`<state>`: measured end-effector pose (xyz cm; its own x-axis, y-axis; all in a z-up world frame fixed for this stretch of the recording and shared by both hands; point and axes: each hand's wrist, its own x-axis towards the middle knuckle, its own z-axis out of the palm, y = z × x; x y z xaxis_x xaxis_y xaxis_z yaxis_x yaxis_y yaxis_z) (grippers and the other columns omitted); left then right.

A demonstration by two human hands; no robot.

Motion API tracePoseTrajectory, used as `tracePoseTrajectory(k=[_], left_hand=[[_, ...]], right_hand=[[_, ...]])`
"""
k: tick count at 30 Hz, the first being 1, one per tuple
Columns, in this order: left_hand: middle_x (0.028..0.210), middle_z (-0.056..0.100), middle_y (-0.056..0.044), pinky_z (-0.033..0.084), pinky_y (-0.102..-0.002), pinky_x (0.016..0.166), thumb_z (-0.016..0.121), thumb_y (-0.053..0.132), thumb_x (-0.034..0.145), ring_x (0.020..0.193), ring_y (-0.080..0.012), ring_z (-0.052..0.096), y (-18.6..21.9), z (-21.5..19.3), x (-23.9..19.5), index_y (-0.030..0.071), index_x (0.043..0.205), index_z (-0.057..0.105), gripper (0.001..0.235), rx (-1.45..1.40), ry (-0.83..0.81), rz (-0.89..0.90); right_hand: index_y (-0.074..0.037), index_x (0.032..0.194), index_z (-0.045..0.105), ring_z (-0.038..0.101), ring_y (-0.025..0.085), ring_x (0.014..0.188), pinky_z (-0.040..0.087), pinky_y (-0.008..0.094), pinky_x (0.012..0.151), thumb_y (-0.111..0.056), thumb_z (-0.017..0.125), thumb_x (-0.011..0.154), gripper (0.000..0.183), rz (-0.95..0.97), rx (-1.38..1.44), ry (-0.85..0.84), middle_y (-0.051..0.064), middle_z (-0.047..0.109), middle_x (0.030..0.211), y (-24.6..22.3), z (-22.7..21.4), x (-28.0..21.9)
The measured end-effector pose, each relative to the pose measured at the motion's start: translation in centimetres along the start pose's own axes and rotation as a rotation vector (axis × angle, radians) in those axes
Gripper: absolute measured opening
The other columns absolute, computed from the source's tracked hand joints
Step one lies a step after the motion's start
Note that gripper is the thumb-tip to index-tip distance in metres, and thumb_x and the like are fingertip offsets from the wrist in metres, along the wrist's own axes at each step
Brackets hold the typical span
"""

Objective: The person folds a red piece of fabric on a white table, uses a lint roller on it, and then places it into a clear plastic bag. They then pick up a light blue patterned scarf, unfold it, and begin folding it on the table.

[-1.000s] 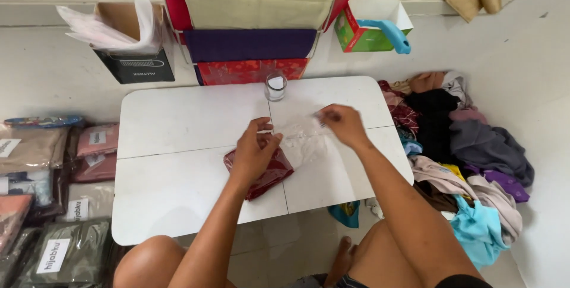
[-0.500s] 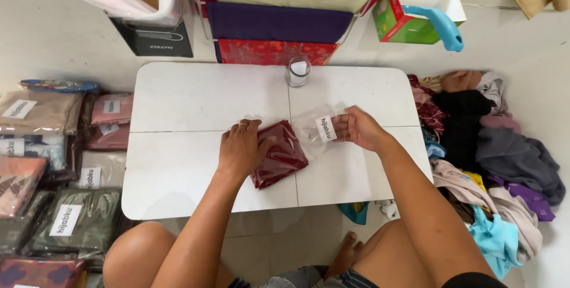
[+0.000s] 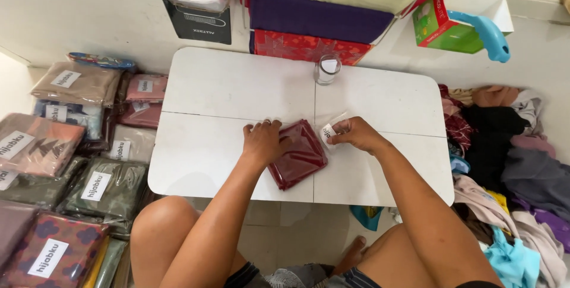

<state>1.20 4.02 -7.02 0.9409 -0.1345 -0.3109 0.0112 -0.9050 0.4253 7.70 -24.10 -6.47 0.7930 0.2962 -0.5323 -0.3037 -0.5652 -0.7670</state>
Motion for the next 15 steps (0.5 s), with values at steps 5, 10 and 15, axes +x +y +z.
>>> tracePoseTrajectory(k=[5, 10, 15], left_hand=[[0.117, 0.068, -0.016, 0.046, -0.053, 0.102, 0.064, 0.049, 0.091, 0.118, -0.0349, 0.064, -0.5, 0.1, 0.2, 0.006, 0.121, 0.068, 0.052, -0.06, -0.024, -0.026], [0.113, 0.066, -0.018, 0.055, -0.05, 0.091, 0.069, 0.049, 0.087, 0.113, -0.0377, 0.067, -0.4, 0.8, 0.3, 0.004, 0.12, 0.068, 0.056, -0.248, -0.056, -0.07], [0.122, 0.071, -0.021, 0.055, -0.052, 0.095, 0.074, 0.052, 0.082, 0.119, -0.0411, 0.067, 0.2, -0.8, -0.1, 0.005, 0.127, 0.063, 0.066, -0.44, -0.162, -0.136]], right_hand=[[-0.008, 0.104, 0.078, 0.066, 0.016, 0.092, 0.053, 0.033, 0.093, -0.014, 0.084, 0.081, 0.024, -0.027, 0.025, -0.062, 0.0, 0.072, 0.09, -1.5, -0.2, -1.1], [-0.008, 0.103, 0.077, 0.063, 0.015, 0.091, 0.051, 0.03, 0.091, -0.014, 0.076, 0.084, 0.019, -0.056, 0.053, -0.116, 0.0, 0.067, 0.091, -2.0, 1.1, -2.1], [-0.005, 0.096, 0.079, 0.064, 0.016, 0.08, 0.053, 0.033, 0.081, -0.018, 0.092, 0.072, 0.03, -0.143, -0.091, -0.08, 0.004, 0.068, 0.081, -0.5, 1.0, -1.2]])
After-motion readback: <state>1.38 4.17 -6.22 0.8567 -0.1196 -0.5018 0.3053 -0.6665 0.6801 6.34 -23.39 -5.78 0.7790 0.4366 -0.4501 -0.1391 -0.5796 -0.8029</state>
